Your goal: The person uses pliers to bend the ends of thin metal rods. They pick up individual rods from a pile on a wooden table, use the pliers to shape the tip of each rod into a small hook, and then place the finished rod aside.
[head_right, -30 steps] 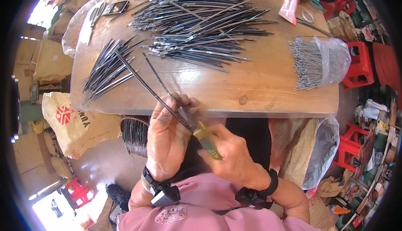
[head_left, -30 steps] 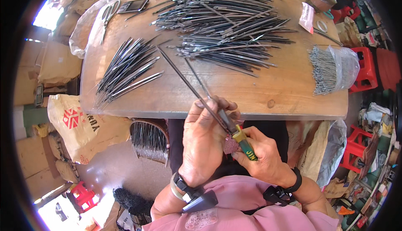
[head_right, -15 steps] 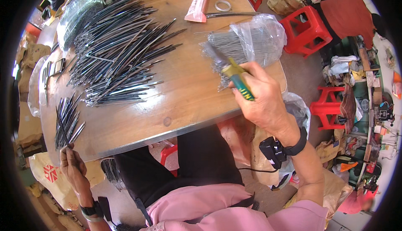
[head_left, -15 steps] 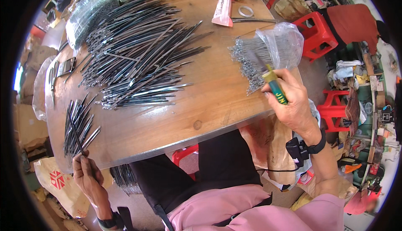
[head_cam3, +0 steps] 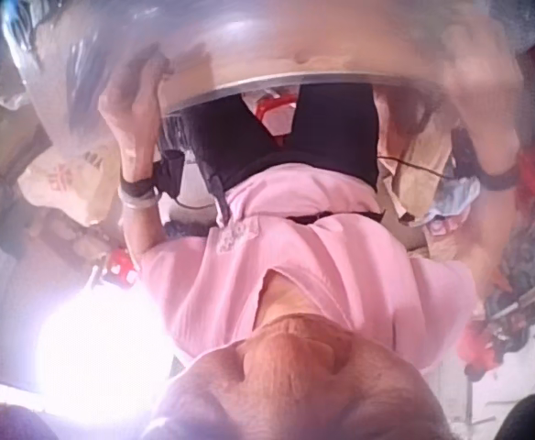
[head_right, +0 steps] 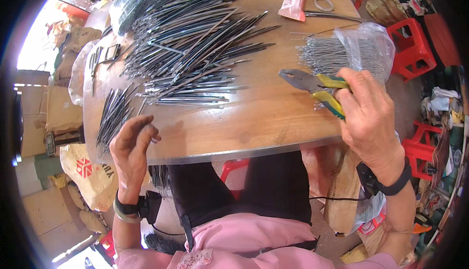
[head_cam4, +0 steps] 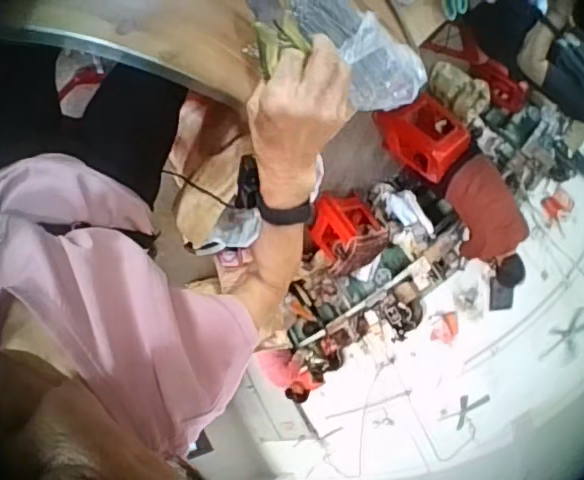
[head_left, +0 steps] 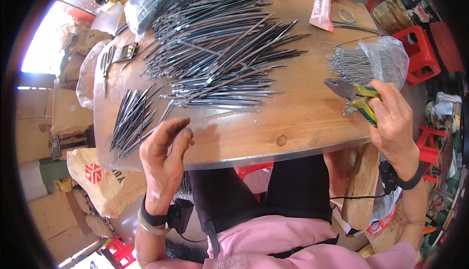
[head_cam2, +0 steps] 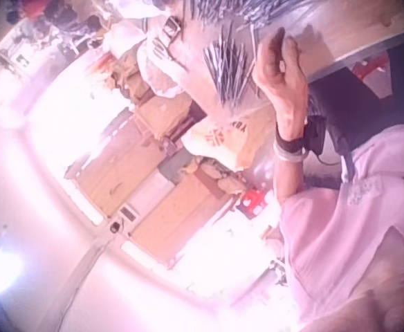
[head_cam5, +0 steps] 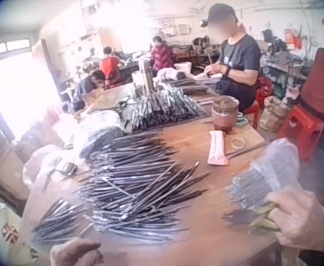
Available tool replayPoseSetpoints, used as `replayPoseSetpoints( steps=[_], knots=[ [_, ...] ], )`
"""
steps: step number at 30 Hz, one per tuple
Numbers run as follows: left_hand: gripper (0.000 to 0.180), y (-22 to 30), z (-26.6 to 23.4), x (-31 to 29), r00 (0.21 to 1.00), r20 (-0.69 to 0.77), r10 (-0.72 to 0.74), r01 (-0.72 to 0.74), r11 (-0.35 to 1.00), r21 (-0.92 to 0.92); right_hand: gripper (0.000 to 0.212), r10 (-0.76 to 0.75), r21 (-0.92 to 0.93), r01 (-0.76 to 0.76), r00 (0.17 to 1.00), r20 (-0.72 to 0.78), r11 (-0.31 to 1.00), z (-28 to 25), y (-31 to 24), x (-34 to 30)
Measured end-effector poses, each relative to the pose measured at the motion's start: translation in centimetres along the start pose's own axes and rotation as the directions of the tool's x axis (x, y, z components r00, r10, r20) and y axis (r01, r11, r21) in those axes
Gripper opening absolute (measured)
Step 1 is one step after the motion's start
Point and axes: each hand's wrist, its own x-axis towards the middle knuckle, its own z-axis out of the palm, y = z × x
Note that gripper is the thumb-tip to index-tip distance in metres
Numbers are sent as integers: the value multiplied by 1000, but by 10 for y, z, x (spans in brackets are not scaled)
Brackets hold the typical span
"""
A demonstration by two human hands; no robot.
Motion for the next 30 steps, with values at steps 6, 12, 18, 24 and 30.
replayPoseSetpoints(
  steps=[6,12,18,24,30],
  knots=[
    [19,4,27,53,897,76,435,-403,735,546,24,17,-27,-16,1000,20,1000,-9,-16,17],
    [10,-17,36,71,900,134,414,-396,652,647,18,431,441,-271,845,-317,856,-38,-45,14],
    [8,-4,13,66,909,37,414,-393,825,406,10,714,636,-463,670,-205,618,-6,-47,-14],
    [11,3,-4,5,989,-91,-113,54,868,-494,16,862,963,-204,441,250,-175,-5,-42,-59],
    [18,-16,-1,-82,814,184,-552,302,131,-944,23,627,673,109,494,602,-732,12,-73,-74]
  ],
)
